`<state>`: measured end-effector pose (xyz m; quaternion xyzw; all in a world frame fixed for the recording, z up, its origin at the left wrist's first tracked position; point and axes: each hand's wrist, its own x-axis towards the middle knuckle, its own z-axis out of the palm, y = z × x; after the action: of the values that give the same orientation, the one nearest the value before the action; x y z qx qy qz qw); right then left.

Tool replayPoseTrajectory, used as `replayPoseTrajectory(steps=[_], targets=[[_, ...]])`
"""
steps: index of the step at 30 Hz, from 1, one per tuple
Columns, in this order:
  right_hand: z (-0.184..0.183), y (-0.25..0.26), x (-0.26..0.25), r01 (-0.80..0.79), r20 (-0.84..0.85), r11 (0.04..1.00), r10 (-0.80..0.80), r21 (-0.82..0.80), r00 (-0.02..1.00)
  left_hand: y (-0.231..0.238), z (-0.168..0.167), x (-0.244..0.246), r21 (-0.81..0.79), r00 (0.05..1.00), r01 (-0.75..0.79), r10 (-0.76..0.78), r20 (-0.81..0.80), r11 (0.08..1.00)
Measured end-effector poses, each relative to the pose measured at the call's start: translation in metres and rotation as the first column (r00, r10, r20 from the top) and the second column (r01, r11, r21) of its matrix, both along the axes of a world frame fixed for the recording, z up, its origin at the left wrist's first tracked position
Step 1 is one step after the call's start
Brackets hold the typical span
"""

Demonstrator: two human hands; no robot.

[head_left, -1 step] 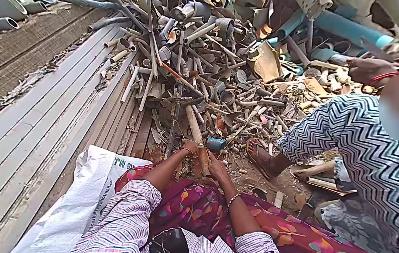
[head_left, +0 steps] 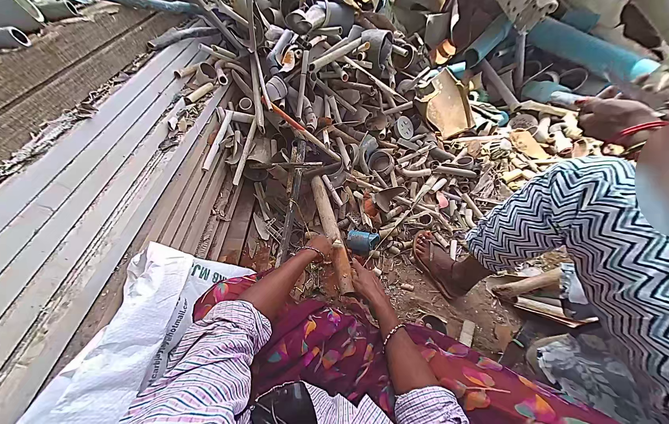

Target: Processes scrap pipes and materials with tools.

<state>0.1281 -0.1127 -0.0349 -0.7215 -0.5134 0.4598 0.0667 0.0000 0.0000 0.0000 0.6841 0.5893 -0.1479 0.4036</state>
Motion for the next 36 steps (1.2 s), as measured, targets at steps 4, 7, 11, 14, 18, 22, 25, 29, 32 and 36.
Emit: replayPoseTrajectory(steps=[4, 7, 11, 14, 18, 22, 25, 29, 32, 36], targets=[[0.002, -0.001, -0.003, 0.070, -0.062, 0.982, -0.060, 0.175, 0.996, 0.000, -0.001, 0.004, -0.004, 1.000, -0.017, 0.017, -0.012, 1.000], [0.009, 0.001, -0.008, 0.012, -0.048, 0.994, -0.007, 0.112, 0.999, 0.004, -0.008, -0.002, 0.009, 0.999, 0.035, -0.035, 0.002, 0.999], [-0.010, -0.003, 0.002, 0.113, -0.080, 0.992, -0.109, 0.056, 0.991, 0.000, 0.005, 0.006, 0.013, 0.999, 0.016, -0.016, -0.038, 1.000], [0.000, 0.002, -0.005, 0.330, -0.175, 0.928, -0.301, 0.173, 0.938, -0.001, 0.001, 0.004, 0.005, 0.999, -0.017, 0.017, -0.028, 1.000], [-0.004, 0.009, -0.002, 0.695, -0.567, 0.715, -0.544, 0.071, 0.618, -0.003, 0.009, 0.005, -0.067, 0.983, -0.123, 0.131, 0.128, 0.990], [-0.010, 0.010, 0.003, 0.865, -0.828, 0.446, -0.557, -0.230, 0.067, -0.026, 0.038, 0.025, -0.251, 0.876, -0.198, 0.286, 0.388, 0.947], [0.000, 0.013, 0.003, 0.835, -0.883, 0.464, -0.467, -0.297, -0.055, -0.035, 0.046, 0.030, -0.301, 0.815, -0.188, 0.320, 0.483, 0.935], [0.005, 0.011, 0.006, 0.839, -0.945, 0.515, -0.327, -0.179, -0.001, -0.034, 0.048, 0.032, -0.224, 0.825, -0.142, 0.240, 0.511, 0.964], [0.010, 0.013, 0.007, 0.873, -0.939, 0.475, -0.337, -0.107, 0.068, -0.030, 0.044, 0.031, 0.091, 0.872, -0.049, -0.002, 0.490, 0.995], [0.009, 0.015, 0.006, 0.899, -0.941, 0.436, -0.283, 0.049, 0.188, -0.037, 0.051, 0.031, 0.278, 0.822, -0.105, -0.074, 0.564, 0.955]])
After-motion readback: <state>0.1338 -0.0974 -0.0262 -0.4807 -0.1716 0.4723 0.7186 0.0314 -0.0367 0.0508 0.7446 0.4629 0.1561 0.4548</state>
